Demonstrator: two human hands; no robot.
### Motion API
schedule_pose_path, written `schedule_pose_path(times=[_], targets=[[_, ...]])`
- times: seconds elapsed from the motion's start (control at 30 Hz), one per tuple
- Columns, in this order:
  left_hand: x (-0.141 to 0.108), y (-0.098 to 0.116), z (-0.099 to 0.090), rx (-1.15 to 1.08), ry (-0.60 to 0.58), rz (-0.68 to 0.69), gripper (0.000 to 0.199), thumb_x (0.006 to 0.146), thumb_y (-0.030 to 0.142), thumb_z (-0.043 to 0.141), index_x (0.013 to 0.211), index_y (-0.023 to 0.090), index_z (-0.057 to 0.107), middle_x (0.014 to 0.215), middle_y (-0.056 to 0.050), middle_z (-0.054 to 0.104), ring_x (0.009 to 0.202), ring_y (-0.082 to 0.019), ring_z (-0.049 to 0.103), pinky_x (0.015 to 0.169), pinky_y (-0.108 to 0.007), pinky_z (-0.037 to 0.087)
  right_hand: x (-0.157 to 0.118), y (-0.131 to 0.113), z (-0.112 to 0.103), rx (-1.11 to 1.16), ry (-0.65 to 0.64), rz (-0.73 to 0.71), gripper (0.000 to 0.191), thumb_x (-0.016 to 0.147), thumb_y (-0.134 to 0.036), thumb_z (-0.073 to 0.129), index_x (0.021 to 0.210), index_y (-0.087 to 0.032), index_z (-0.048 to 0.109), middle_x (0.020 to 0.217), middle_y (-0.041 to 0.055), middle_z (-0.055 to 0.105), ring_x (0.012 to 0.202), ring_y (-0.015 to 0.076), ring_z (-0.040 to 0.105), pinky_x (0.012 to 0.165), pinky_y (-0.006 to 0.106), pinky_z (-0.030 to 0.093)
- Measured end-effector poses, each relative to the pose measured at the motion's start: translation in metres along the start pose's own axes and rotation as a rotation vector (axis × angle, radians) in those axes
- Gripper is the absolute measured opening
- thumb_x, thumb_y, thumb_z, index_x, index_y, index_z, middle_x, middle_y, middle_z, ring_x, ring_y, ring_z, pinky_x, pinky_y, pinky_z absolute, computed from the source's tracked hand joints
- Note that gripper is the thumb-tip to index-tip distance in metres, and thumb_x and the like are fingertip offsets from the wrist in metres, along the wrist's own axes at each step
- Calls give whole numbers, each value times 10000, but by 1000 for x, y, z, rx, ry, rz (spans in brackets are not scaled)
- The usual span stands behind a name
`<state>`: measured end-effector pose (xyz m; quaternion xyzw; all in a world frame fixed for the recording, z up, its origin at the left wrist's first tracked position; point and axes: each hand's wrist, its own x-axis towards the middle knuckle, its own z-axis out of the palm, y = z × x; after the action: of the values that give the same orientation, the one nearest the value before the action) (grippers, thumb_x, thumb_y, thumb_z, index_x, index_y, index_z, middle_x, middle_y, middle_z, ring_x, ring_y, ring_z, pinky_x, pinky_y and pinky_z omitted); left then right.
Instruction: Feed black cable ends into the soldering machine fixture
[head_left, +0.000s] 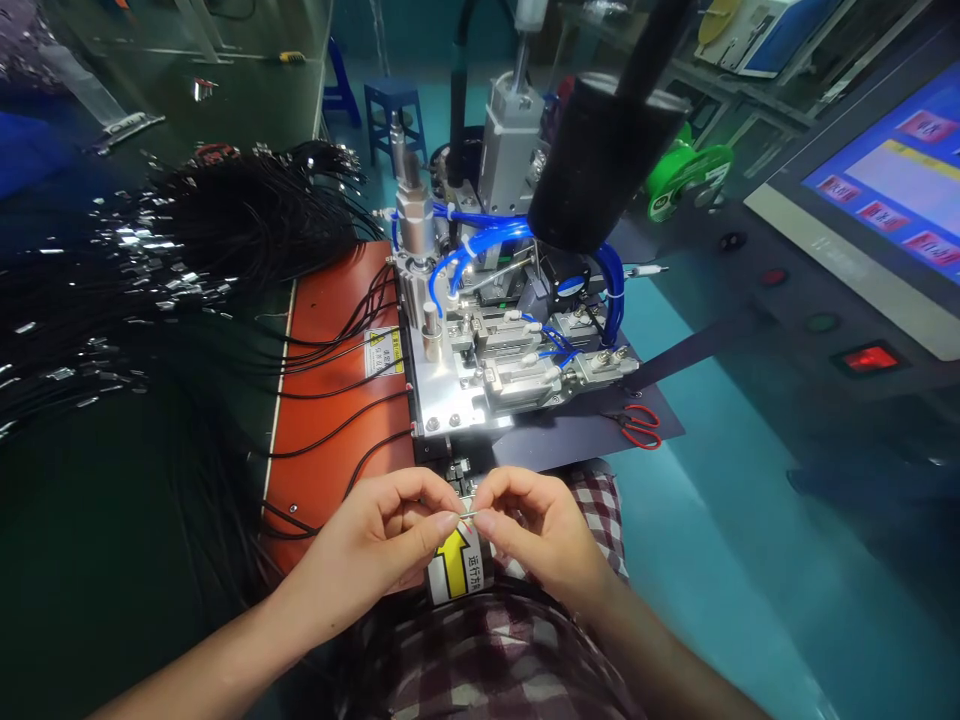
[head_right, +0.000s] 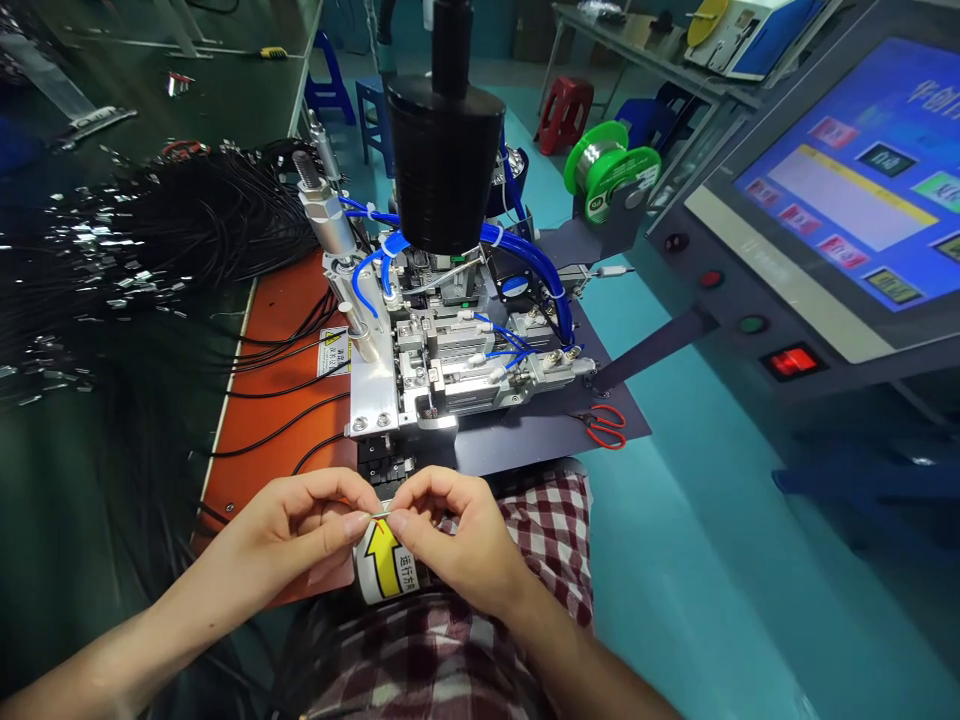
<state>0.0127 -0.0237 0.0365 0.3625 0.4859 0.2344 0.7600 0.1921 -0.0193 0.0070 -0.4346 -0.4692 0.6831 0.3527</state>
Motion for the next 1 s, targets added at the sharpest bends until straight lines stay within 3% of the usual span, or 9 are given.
schedule_pose_path(times=[0.3,0.6,0.87,1.0], targets=[[2,-4,0,99,-4,16,188,817,354,594,832,166,585,508,91,321,435,-46,257,413,-172,192,5,-2,-6,-61,-92,-17,81,754,-202,617,691,-164,582,597,-33,487,534,86,401,501,220,330],[6,-9,1,154,25,10,186,794,341,605,782,158,574,466,90,359,383,-42,272,386,-174,196,9,-2,-13,-213,-174,-169,105,795,-224,579,705,-170,587,646,-10,528,595,112,447,571,254,377],[7,-4,6,133,193,5,242,751,387,616,755,154,551,411,102,341,365,-39,244,360,-154,182,5,4,-8,-189,7,-87,106,822,-240,565,758,-168,611,648,-12,546,574,111,478,556,244,391],[9,-3,7,167,224,15,241,750,390,606,754,155,553,405,94,351,363,-46,253,361,-162,184,3,7,-2,-231,51,-112,78,807,-237,599,773,-169,616,686,-2,587,617,118,508,565,232,401]])
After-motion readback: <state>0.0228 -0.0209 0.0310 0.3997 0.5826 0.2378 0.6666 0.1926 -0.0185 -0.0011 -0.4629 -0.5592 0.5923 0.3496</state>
